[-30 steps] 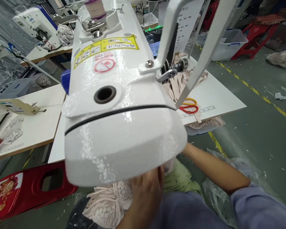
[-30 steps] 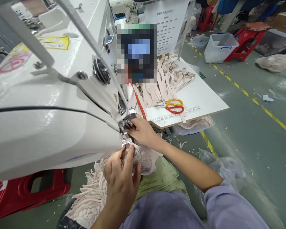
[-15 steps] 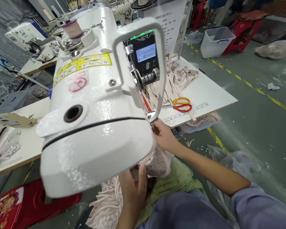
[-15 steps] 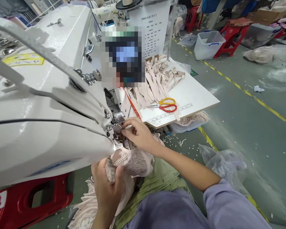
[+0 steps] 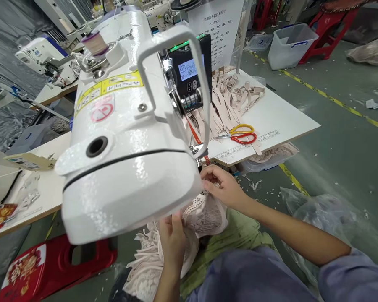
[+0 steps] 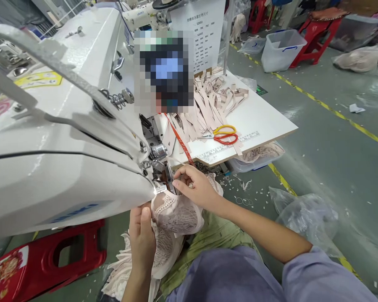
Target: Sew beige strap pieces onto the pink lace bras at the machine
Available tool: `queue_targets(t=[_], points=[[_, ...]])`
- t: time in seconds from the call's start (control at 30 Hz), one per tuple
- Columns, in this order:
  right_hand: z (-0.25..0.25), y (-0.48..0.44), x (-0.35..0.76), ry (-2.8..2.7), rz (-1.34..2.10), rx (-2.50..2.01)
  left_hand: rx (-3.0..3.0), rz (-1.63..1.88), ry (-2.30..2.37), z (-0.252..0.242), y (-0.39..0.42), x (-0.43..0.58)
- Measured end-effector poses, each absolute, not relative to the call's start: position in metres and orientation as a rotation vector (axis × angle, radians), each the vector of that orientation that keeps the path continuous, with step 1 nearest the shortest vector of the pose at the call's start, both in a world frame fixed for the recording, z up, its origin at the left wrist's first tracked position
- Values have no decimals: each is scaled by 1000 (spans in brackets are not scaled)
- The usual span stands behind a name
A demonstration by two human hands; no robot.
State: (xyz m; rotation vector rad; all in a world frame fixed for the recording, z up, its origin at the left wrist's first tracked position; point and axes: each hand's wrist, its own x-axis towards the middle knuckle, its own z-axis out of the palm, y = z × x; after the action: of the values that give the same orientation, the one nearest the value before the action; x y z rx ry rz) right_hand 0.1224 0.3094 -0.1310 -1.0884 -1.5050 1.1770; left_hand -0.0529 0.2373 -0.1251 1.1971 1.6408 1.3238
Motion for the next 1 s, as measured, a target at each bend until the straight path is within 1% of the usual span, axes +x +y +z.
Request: queue_targets(t=[0.2,0.67,0.77,0.9,1.0], points=[[-134,308,123,-1522,1156,-1095,1145,1441,1574,-117,240,-46],[-140,307,130,-1593,1085,-1086,1345,1378,1682,-122,239,-50],[-146,311,142,-1725,1074,-1023,1339,1365,1669,-122,239,-53],[-148,303,158,-2034,980,-935,1203,1334,1663,-124,243,-63],[-135,268,154,-2186,1001,-890,1059,1151,1506,-130,236,-67]])
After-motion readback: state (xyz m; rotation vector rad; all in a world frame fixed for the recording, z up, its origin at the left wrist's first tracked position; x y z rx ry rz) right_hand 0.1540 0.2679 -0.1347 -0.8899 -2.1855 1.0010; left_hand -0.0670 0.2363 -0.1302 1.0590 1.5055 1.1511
